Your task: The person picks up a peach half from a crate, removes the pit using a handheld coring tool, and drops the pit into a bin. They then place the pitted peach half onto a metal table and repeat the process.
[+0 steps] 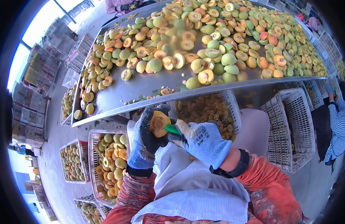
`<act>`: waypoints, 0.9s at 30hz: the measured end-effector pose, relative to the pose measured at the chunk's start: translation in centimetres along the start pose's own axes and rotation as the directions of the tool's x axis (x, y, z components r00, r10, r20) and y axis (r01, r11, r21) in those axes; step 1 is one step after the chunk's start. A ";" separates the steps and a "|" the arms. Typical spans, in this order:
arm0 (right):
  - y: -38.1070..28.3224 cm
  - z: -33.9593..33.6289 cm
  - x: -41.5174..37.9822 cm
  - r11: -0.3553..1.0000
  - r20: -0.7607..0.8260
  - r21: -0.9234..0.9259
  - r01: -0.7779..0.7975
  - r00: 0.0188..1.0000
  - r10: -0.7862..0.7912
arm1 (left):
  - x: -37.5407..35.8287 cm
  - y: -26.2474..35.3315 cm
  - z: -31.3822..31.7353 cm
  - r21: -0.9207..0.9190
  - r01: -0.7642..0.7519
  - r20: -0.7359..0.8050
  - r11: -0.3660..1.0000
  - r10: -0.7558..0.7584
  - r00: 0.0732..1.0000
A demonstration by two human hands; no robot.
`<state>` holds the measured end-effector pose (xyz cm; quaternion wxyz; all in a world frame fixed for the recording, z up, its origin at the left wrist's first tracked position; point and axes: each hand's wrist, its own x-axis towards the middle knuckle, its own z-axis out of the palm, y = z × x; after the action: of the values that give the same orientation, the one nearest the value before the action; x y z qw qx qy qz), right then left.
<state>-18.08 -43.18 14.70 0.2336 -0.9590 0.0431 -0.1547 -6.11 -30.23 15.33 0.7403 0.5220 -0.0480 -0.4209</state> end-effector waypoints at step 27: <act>0.7 1.0 -1.7 0.936 0.206 0.271 -0.223 0.964 0.170 | 3.8 -3.4 1.4 0.404 -0.256 -0.139 0.878 0.335 0.932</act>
<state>-19.40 -43.13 13.04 0.3899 -0.9147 0.0946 -0.0484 -6.33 -34.12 11.82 0.6818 0.6822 -0.1315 -0.2290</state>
